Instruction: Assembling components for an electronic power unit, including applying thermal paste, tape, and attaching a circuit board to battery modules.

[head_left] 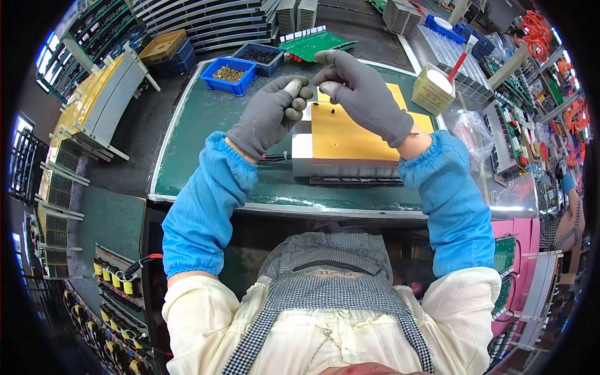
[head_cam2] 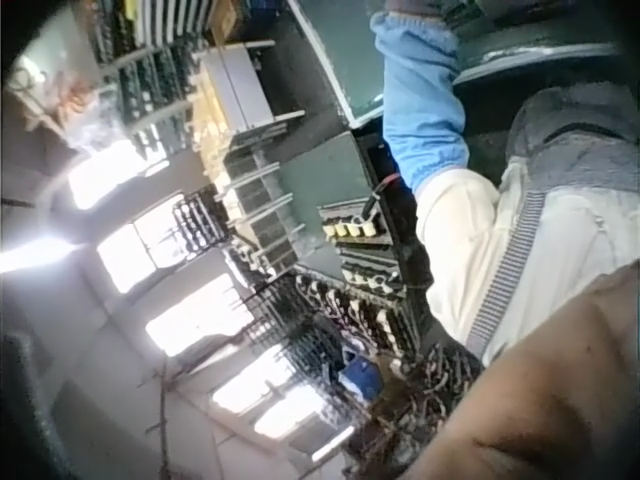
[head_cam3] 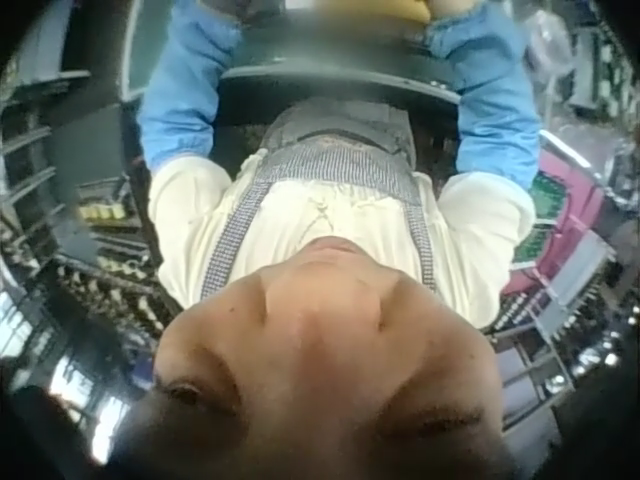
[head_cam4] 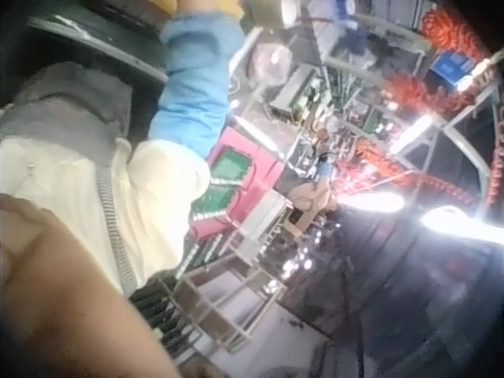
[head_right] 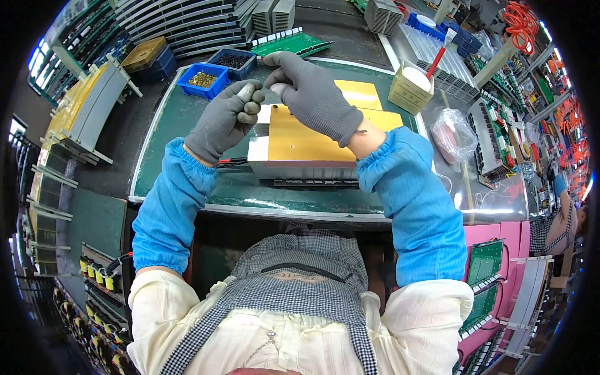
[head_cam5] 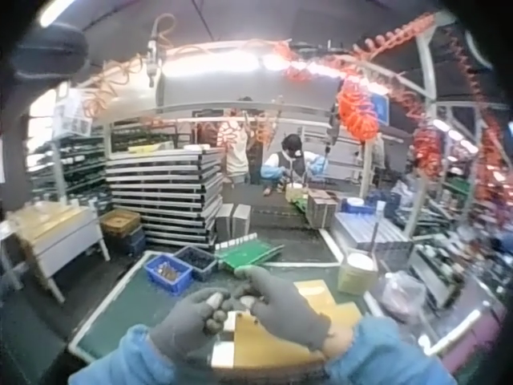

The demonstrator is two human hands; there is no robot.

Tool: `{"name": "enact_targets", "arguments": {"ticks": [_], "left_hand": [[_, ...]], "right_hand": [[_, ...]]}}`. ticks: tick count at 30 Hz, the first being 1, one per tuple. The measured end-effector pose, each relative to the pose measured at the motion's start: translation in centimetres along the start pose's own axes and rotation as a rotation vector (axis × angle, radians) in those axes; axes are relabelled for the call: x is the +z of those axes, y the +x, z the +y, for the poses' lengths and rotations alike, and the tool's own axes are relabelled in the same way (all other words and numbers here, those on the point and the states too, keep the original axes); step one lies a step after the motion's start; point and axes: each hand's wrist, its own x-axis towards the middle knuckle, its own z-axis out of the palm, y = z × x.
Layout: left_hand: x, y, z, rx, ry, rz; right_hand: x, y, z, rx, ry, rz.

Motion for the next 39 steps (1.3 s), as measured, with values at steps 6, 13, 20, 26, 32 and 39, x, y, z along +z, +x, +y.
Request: {"name": "enact_targets", "arguments": {"ticks": [6,13,20,26,32,39], "left_hand": [[-2.4,0.4,1.1,0.035,-0.013,0.073],[-4.7,0.2,1.6,0.067,-0.116,0.107],[-1.3,-1.4,2.1,0.123,-0.039,-0.051],[-0.4,-2.1,2.3,0.163,0.077,-0.172],[1.9,-3.8,2.3,0.204,0.223,-0.089],[2.9,-4.1,2.3,0.182,0.331,-0.116]], "right_hand": [[-2.6,0.4,0.0,0.009,-0.116,0.009],[-3.0,0.3,1.8,-0.006,-0.268,-0.15],[-0.6,0.6,-1.1,-0.236,-0.151,-0.09],[0.6,0.3,-1.5,-0.283,-0.304,0.042],[1.6,-0.8,-1.7,-0.333,-0.298,0.101],[1.7,-0.8,-1.3,-0.277,-0.145,0.099]]}}
